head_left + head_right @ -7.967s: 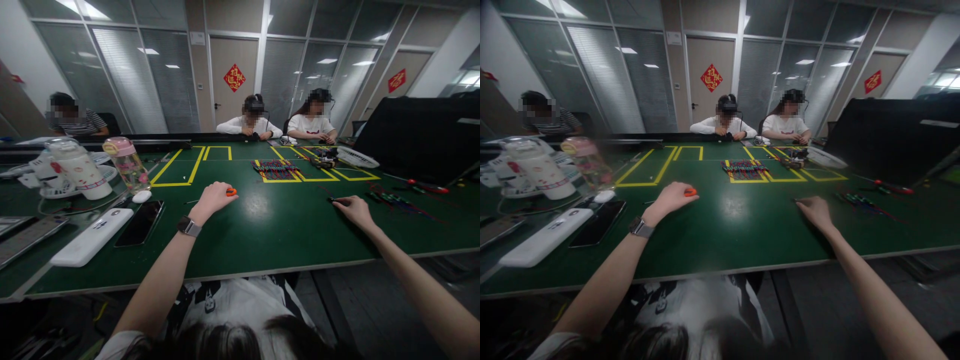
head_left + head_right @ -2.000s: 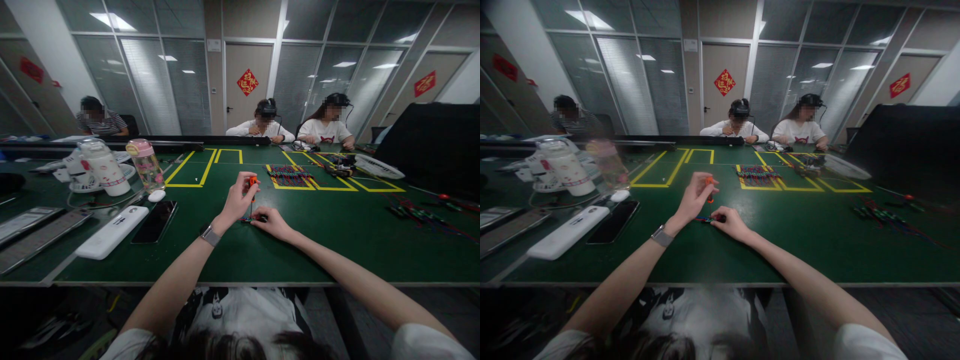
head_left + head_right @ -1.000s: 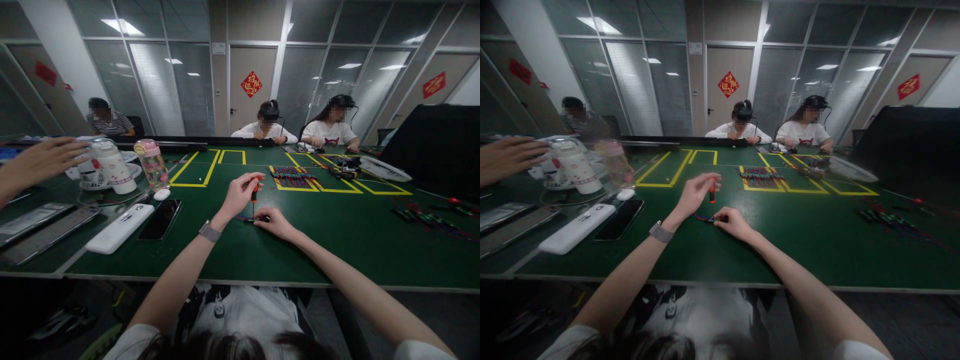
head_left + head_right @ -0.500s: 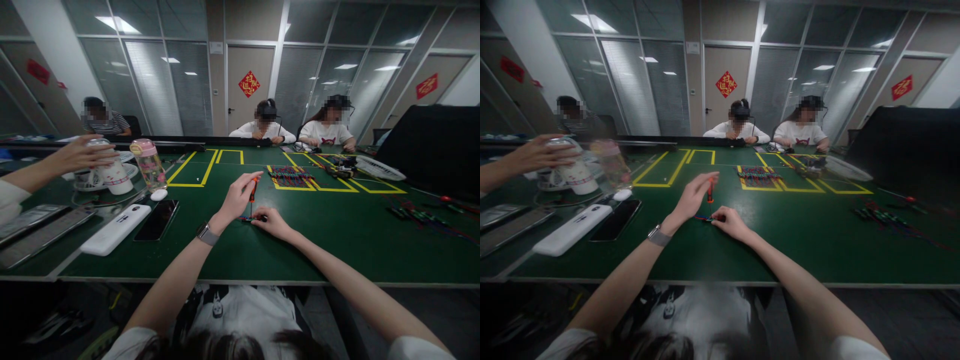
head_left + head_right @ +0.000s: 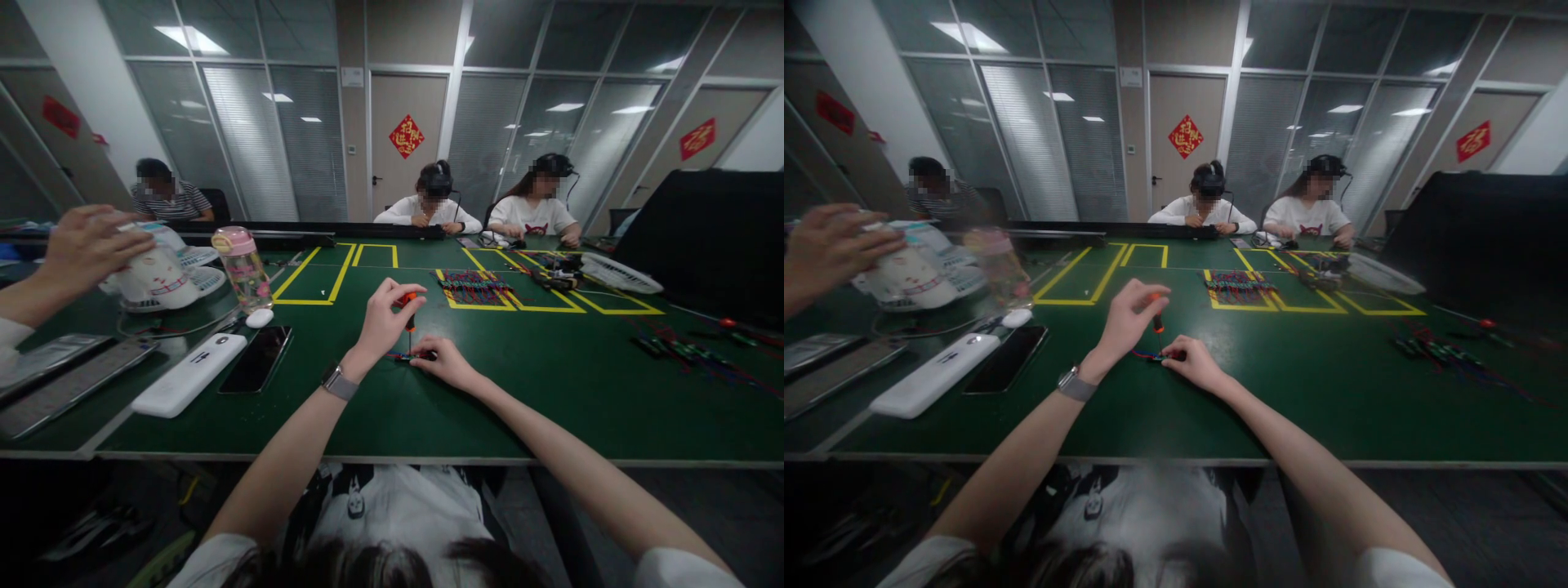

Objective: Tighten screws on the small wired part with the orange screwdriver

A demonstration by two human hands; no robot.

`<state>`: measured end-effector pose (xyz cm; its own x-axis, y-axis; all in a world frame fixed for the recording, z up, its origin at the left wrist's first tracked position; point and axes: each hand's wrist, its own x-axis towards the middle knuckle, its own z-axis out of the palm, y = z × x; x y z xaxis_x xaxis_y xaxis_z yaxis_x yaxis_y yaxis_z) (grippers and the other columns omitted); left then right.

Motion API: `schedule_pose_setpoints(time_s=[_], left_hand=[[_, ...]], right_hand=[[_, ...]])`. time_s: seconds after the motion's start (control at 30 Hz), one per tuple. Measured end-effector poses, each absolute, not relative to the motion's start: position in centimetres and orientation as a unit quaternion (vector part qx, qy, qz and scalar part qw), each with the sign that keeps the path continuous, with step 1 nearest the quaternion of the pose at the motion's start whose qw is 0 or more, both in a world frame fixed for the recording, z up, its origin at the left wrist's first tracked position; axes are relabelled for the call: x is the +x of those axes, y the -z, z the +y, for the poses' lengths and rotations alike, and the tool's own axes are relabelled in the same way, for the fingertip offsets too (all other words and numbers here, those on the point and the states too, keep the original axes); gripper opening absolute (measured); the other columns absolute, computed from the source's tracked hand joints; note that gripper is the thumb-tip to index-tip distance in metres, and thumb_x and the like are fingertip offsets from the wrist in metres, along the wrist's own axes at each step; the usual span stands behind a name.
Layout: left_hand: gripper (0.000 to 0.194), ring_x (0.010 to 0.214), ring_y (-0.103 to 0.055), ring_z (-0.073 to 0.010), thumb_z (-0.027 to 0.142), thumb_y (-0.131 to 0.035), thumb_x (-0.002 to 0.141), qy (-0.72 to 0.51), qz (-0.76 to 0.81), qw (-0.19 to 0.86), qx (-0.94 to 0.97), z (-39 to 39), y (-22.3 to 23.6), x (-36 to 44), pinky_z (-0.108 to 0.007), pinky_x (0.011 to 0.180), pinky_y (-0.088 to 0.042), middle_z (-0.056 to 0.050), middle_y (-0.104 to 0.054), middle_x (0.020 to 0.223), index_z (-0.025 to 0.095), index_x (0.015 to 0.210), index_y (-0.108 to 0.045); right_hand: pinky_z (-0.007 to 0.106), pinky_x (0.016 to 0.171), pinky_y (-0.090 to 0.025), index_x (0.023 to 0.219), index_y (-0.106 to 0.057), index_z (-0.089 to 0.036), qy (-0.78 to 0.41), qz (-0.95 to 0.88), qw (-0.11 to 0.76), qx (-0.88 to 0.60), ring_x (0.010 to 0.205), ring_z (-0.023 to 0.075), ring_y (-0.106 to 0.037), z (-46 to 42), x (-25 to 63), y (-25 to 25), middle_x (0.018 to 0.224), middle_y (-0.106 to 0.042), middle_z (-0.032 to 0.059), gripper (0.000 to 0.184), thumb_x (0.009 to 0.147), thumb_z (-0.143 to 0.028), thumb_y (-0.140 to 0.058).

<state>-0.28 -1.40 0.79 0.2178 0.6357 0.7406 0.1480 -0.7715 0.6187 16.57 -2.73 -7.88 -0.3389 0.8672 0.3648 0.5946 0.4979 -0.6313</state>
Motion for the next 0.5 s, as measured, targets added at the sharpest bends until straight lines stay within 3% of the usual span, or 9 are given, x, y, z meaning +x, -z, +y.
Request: schedule_pose_setpoints(time_s=[0.1,0.23,0.4,0.5], left_hand=[[0.027,0.097,-0.061,-0.0154,0.026,-0.046,0.093,-0.554,0.235,0.230,0.765,-1.43,-0.88,-0.32,-0.029,0.087,-0.049,-0.006,-0.063,0.103,0.023,0.111,-0.066],[0.027,0.087,-0.066,-0.0154,0.026,-0.047,0.093,-0.545,0.205,0.338,0.739,-1.10,-1.04,-0.40,-0.028,0.078,-0.053,-0.008,-0.067,0.101,0.018,0.112,-0.065],[0.013,0.069,-0.060,-0.0104,0.023,-0.065,0.081,-0.584,0.270,0.254,0.722,-0.96,-1.25,-0.59,-0.021,0.064,-0.050,-0.002,-0.060,0.082,0.018,0.091,-0.072],[0.015,0.070,-0.059,-0.0103,0.027,-0.066,0.081,-0.586,0.284,0.228,0.724,-1.14,-1.17,-0.61,-0.021,0.065,-0.050,-0.001,-0.057,0.082,0.020,0.092,-0.073]], right_hand=[[0.028,0.067,-0.048,0.088,-0.074,-0.015,-0.199,-0.796,0.344,-0.457,0.070,0.0148,-0.059,-2.66,16.61,7.94,0.080,-0.065,0.0044,0.013,0.076,-0.019,-0.070],[0.027,0.068,-0.048,0.088,-0.074,-0.015,-0.196,-0.798,0.349,-0.450,0.071,0.0151,-0.059,-2.62,16.69,8.08,0.081,-0.065,0.0045,0.013,0.077,-0.020,-0.069],[0.027,0.069,-0.047,0.088,-0.074,-0.015,-0.199,-0.798,0.347,-0.450,0.072,0.0153,-0.060,-2.64,16.69,8.12,0.082,-0.065,0.0049,0.012,0.078,-0.019,-0.069],[0.028,0.070,-0.047,0.089,-0.074,-0.015,-0.201,-0.799,0.348,-0.447,0.073,0.0155,-0.060,-2.61,16.68,8.15,0.084,-0.065,0.0054,0.013,0.078,-0.019,-0.069]])
